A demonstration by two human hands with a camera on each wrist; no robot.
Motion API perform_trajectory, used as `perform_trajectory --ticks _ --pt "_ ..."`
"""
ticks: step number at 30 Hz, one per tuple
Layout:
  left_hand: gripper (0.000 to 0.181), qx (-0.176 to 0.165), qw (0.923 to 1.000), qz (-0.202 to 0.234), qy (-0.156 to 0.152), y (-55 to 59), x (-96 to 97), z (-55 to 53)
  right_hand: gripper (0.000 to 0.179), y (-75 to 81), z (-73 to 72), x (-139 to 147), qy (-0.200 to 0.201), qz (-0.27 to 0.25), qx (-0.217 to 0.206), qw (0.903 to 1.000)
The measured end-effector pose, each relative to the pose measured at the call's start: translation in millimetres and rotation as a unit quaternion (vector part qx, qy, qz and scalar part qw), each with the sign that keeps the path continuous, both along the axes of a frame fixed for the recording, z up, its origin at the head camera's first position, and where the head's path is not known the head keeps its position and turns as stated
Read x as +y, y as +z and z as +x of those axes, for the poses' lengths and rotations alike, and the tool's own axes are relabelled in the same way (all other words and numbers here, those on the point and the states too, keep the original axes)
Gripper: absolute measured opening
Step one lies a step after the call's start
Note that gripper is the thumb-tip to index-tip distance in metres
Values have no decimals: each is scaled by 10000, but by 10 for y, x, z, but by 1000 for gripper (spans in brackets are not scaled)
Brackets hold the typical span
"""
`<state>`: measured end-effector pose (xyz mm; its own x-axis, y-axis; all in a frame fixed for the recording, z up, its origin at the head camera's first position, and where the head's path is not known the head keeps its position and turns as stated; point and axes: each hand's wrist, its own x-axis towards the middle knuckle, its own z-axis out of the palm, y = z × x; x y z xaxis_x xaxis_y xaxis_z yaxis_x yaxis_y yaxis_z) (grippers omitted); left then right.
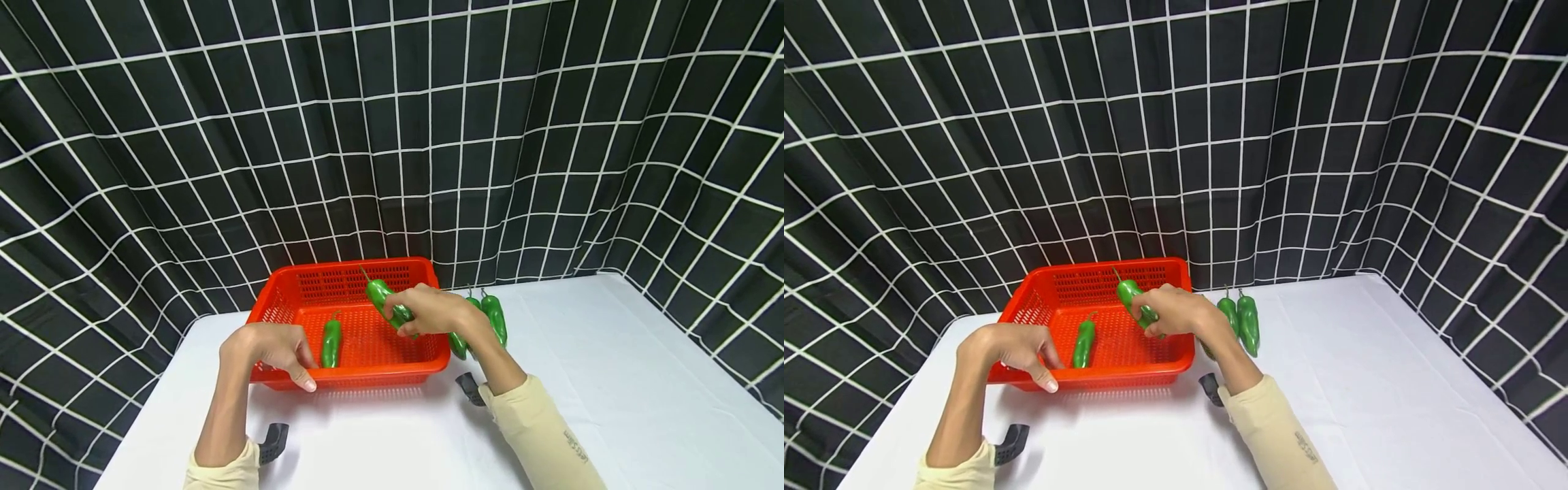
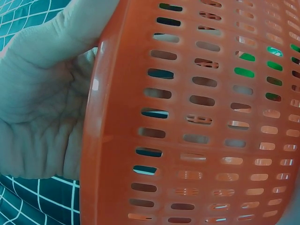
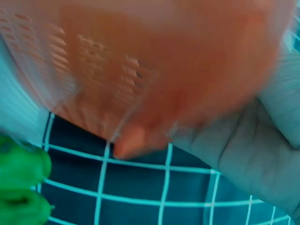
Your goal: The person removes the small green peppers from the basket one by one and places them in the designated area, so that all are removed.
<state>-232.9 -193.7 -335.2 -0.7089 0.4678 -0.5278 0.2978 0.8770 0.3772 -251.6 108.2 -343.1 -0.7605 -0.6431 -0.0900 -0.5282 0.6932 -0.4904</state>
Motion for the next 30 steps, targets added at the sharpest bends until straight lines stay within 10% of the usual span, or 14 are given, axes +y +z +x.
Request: perform_trajectory --ticks 30 --pt "28 -17 9998 122 143 -17 1 13 27 227 -1 833 -734 -363 -209 9964"
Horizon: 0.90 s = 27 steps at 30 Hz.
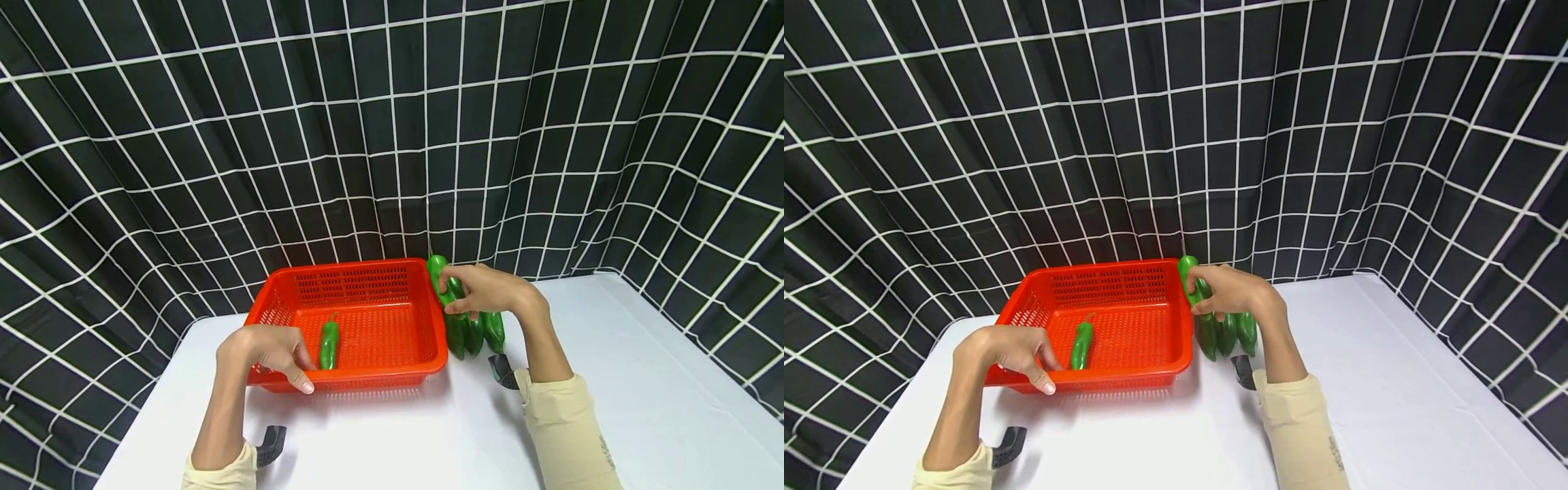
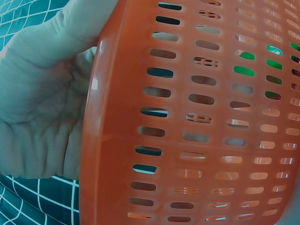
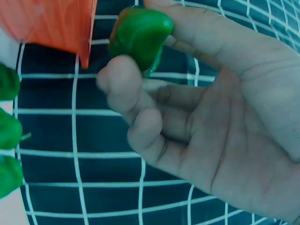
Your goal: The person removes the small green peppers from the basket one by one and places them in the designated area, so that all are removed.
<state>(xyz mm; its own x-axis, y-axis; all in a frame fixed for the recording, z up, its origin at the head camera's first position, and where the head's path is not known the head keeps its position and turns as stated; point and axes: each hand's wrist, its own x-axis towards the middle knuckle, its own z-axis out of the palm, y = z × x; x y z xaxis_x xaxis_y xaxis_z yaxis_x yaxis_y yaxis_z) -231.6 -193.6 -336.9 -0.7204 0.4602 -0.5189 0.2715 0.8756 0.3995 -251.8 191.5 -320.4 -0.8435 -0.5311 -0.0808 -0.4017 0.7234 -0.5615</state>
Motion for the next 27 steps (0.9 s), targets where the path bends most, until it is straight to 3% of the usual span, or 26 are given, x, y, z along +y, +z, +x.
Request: perform_trajectory --ticks 5,14,27 --pt "27 67 10000 -14 -22 6 -8 -2 27 -24 -8 154 -374 245 -258 9987" --pt "28 57 10000 -1 -27 -4 -11 -1 28 -84 -51 401 -893 548 -360 9938" --pt "29 88 9999 -70 -99 4 -13 -6 27 -241 -78 699 -1467 487 -1276 9797"
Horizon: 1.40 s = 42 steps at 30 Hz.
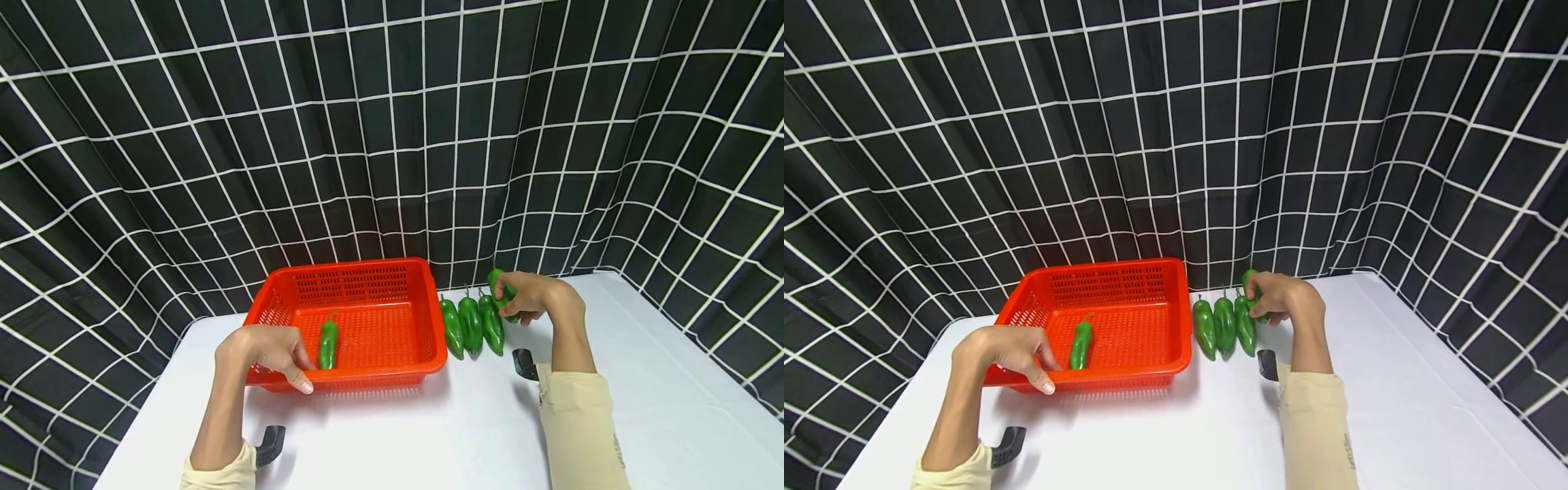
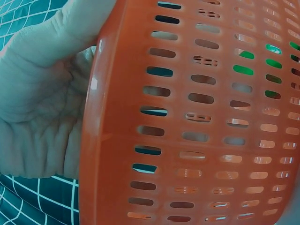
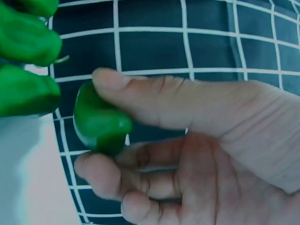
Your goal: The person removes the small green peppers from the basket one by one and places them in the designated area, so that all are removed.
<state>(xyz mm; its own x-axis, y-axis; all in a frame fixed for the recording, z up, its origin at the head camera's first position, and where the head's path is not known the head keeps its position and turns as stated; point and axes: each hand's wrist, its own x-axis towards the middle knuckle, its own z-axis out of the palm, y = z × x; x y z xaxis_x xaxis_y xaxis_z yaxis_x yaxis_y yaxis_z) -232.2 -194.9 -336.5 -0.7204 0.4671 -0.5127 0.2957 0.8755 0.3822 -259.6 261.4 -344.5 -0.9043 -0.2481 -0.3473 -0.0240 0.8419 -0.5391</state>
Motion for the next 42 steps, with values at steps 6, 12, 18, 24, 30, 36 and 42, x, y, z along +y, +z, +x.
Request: perform_trajectory --ticks 6,12,18,24,30,36,42 --pt "25 29 10000 22 35 -3 -3 7 26 -94 -8 91 -291 -133 -364 9988" --pt "26 15 10000 18 22 -4 1 -1 24 -201 -45 163 -502 -169 -600 9968" --pt "26 5 10000 56 26 -7 0 0 65 -291 -82 171 -835 -11 -821 9931" --pt "24 54 10000 11 34 -3 2 0 109 -358 -110 171 -1266 166 -940 9874" --pt "24 -26 10000 25 40 -6 6 2 96 -391 -131 184 -1299 309 -918 9868" --pt "25 14 9999 1 116 -1 2 8 100 -391 -149 211 -1208 328 -930 9878" --pt "25 -2 10000 44 76 5 6 5 99 -380 -151 217 -1187 303 -917 9882"
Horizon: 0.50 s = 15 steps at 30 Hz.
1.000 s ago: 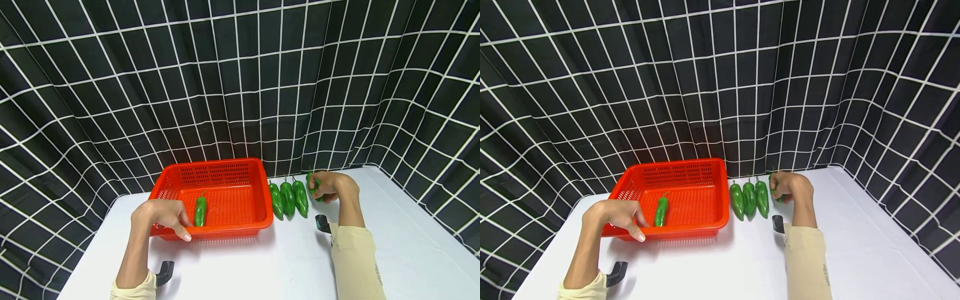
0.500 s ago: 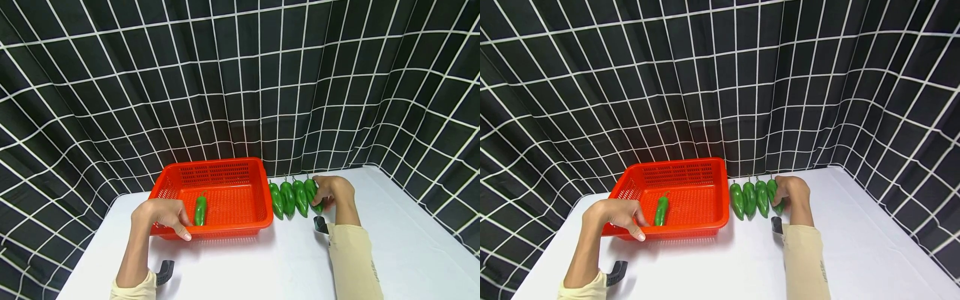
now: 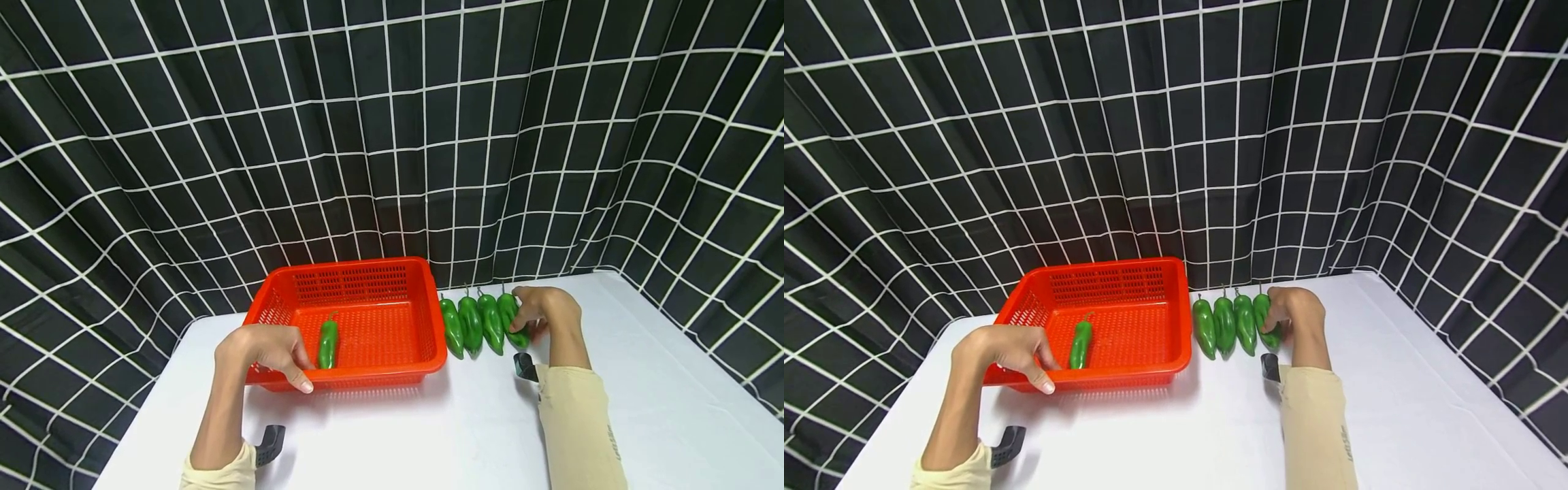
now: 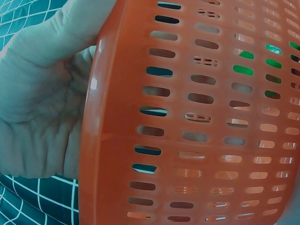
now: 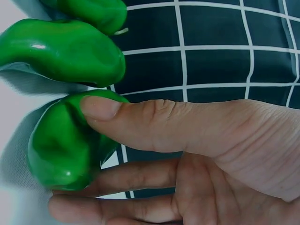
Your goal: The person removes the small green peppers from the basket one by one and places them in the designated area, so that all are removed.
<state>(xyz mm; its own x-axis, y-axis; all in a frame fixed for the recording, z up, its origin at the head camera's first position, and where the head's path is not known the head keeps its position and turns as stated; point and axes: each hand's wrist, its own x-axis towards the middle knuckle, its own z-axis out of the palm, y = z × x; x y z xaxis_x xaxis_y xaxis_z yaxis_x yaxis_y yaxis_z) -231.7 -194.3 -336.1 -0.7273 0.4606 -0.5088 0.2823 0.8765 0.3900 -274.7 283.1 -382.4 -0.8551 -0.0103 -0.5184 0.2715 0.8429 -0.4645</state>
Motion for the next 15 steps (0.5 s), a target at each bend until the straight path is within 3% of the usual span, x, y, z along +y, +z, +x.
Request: perform_trajectory --ticks 15 --pt "24 -6 10000 -4 -37 2 8 5 100 38 15 -6 -132 -6 -82 9999"
